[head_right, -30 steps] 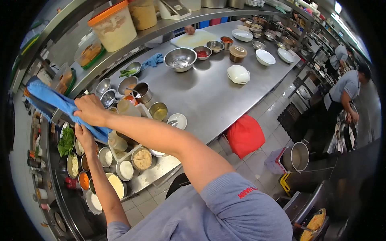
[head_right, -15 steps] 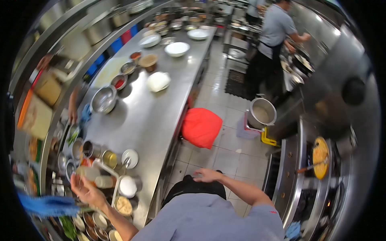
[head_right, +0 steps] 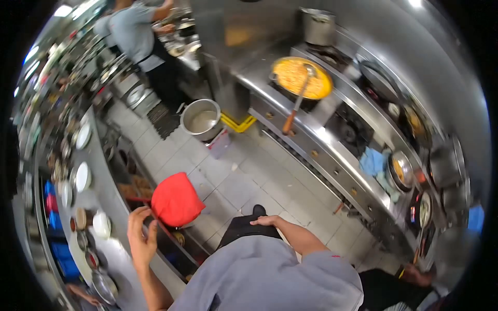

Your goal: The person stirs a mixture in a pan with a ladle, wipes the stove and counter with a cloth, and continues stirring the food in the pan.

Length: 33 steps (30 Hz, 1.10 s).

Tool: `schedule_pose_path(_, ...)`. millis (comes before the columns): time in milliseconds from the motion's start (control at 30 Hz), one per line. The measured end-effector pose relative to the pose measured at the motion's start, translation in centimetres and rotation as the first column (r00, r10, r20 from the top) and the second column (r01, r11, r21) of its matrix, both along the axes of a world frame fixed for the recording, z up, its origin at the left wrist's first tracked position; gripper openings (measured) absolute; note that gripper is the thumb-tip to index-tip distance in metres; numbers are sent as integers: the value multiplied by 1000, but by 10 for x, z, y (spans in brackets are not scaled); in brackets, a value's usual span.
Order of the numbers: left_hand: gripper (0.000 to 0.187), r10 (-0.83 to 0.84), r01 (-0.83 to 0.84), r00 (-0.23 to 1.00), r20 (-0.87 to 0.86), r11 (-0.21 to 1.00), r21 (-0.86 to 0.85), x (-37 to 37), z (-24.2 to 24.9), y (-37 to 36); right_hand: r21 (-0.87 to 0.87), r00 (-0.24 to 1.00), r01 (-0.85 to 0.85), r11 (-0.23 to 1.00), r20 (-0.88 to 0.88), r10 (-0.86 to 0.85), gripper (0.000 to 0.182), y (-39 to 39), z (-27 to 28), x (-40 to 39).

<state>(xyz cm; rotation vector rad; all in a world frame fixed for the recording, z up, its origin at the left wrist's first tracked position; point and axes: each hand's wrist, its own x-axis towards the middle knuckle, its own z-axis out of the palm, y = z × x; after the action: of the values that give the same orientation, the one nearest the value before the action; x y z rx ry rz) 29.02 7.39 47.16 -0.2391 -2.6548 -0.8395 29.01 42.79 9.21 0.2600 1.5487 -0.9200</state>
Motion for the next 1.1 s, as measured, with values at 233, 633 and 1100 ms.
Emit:
schedule_pose_path(233, 27, -448, 464, 824, 346, 885, 41, -94, -58, 108, -210, 878, 428, 879, 328, -349, 93, 71, 23, 13)
schedule_pose_path(633, 32, -565, 674, 585, 582, 738, 38, -196, -121, 123, -370, 377, 644, 669, -608, -699, 19, 127, 160, -115)
schedule_pose_path(1100, 33, -433, 638, 510, 744, 770, 11, -317, -270, -32, 128, 176, 950, 284, -973, -151, 34, 154, 152, -362)
